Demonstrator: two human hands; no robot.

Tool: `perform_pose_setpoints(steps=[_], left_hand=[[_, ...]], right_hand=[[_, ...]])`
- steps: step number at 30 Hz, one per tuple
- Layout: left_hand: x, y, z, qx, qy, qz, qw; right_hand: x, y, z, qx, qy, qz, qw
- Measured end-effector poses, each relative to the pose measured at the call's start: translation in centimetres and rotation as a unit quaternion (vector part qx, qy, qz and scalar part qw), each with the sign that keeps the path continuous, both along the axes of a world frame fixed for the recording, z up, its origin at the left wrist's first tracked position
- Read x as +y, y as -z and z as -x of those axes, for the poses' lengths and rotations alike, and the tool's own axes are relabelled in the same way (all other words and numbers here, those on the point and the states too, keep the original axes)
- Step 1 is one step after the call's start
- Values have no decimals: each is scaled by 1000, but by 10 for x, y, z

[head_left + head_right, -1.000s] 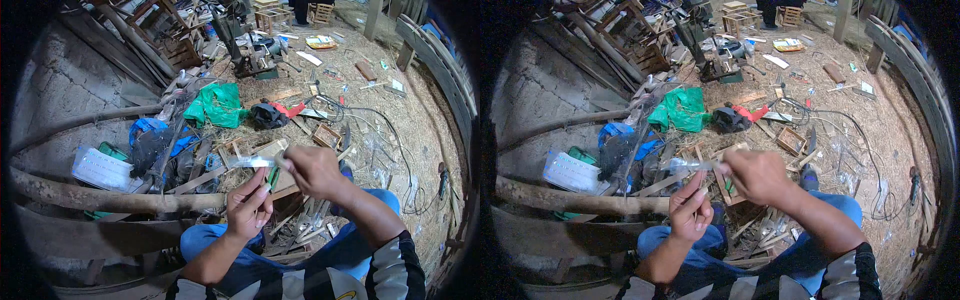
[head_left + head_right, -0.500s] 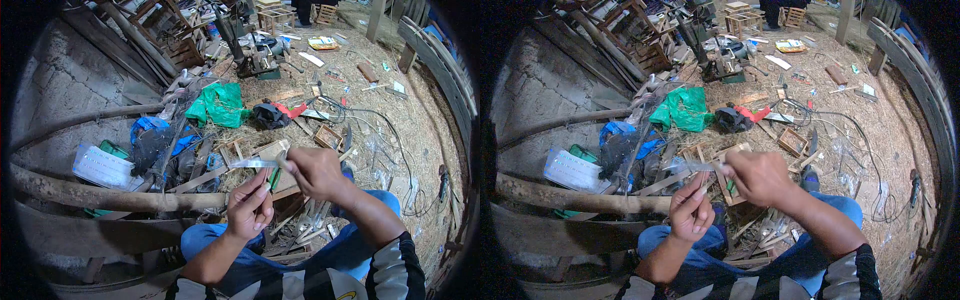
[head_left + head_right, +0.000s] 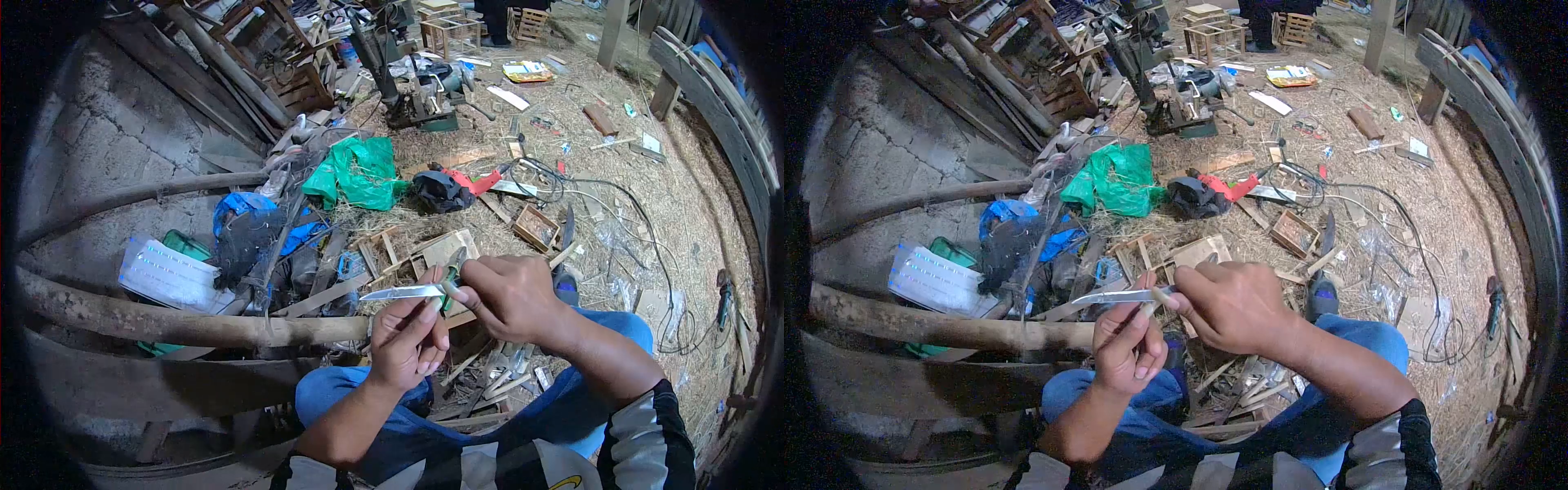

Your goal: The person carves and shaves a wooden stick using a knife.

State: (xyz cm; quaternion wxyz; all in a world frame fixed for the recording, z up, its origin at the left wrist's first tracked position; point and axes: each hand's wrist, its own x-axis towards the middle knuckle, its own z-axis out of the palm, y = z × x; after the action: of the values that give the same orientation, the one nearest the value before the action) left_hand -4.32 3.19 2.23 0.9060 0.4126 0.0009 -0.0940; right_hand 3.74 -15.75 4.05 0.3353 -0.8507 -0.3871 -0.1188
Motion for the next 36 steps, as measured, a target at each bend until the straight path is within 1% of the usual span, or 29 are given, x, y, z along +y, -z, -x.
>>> perform_pose_setpoints(steps=[2,3,6,8,9,12,13,15,16,18,19,21,25,27,30,32,34,36], left_hand=[[-1,-1,0,7,-5,-16,1000],[-1,-1,0,14,-12,-32,999],[-1,-1,0,21,-20,-23,999],[2,5,-1,3,-20,-27,999],[4,7,-1,-16,-21,-31,999],[2,3,2,-39,-16,-42,998],[2,3,1,-40,-18,-40,998],[2,3,0,6,-37,-23,999],[3,2,0,6,-38,-24,999],[1,2,0,16,-43,-28,999],[1,1,0,16,-43,-28,999],[1,0,0,28,-40,-55,997],[1,1,0,23,-32,-37,999],[2,7,-1,18,-48,-20,999],[3,2,-1,-3,-39,-45,998],[2,1,2,-13,-34,-46,998],[2,0,2,-24,-33,-46,998],[3,-1,0,10,-42,-33,999]], right_hand=[[-1,0,1,4,4,34,999],[-1,-1,1,4,5,33,999],[-3,-1,-2,1,18,25,1000],[-5,3,-9,0,55,21,998],[-5,9,-16,10,99,13,995],[-16,0,-29,42,154,26,987],[-14,0,-27,40,151,28,987],[-10,2,-17,-6,73,-19,997],[-8,2,-12,-6,73,-20,997],[-2,1,-2,-4,9,10,1000],[0,3,0,-7,-2,21,1000],[2,3,1,-9,-2,23,1000],[-1,5,-5,-14,24,25,999],[-3,11,-10,-11,35,28,999],[-7,12,-20,-1,58,28,998],[-11,14,-30,2,128,25,991],[-10,8,-26,4,124,16,992],[-6,7,-16,9,64,-22,998]])
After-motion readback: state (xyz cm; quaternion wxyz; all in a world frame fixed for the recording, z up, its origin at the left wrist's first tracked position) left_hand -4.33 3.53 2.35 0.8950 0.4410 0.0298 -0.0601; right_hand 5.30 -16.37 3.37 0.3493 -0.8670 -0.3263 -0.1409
